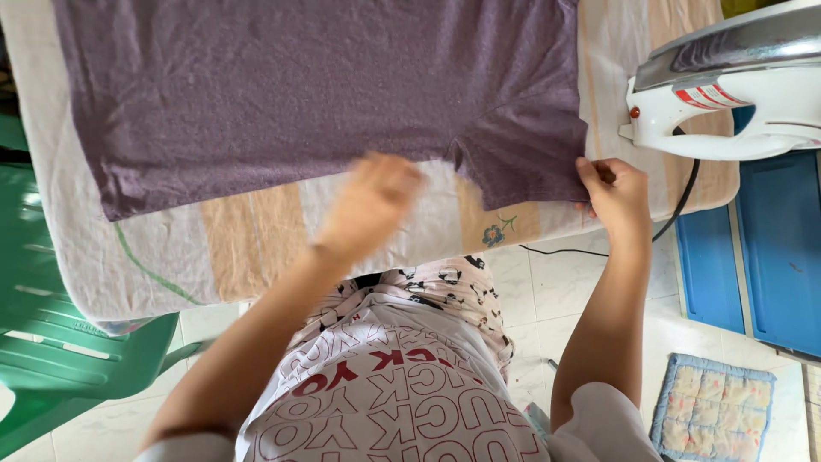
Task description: The person irons a purple t-shirt on a table covered with a white cloth. They smooth the fabric with their hands, use a white iron to press the shirt, and flip the shirt over to iron the other side.
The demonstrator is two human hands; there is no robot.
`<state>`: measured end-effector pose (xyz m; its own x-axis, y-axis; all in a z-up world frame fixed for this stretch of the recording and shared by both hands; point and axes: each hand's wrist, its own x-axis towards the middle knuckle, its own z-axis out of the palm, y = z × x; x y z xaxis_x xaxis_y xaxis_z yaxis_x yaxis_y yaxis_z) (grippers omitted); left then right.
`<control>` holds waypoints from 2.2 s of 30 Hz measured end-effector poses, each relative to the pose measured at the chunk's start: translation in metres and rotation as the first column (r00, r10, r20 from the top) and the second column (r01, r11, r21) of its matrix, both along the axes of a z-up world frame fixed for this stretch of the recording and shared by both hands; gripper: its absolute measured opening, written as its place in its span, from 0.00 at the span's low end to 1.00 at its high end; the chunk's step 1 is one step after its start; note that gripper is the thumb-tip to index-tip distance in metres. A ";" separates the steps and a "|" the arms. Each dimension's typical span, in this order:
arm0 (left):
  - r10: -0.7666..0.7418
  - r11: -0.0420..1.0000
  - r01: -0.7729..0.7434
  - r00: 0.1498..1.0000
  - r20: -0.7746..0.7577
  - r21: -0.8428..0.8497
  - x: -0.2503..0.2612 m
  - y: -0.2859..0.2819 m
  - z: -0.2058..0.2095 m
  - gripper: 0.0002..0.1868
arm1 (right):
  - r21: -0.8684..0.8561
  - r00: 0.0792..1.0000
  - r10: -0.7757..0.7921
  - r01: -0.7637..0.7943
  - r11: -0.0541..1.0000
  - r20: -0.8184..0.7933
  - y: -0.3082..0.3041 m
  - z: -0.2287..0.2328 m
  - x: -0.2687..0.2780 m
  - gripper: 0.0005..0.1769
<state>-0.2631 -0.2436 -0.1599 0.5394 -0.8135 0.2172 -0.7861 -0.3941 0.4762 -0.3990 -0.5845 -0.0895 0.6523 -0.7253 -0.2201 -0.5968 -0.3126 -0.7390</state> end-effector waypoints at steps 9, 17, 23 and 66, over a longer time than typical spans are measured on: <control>-0.205 0.977 0.194 0.780 0.591 0.084 -0.025 -0.102 0.031 0.23 | 0.009 1.000 0.015 -0.015 1.000 0.024 -0.001 0.003 -0.004 0.16; -0.236 0.936 0.339 0.807 0.542 -0.097 -0.019 -0.080 0.033 0.16 | 0.004 0.995 0.014 -0.015 1.000 0.096 0.000 0.010 -0.016 0.15; -0.335 0.933 0.352 0.786 0.519 0.069 -0.020 -0.064 0.028 0.18 | -0.012 0.992 0.072 -0.073 0.997 -0.106 0.009 0.002 -0.024 0.15; 0.403 0.894 -0.421 0.905 0.136 0.155 0.126 -0.099 0.012 0.36 | -0.792 0.904 0.396 -0.357 0.495 -0.160 -0.017 -0.062 0.181 0.31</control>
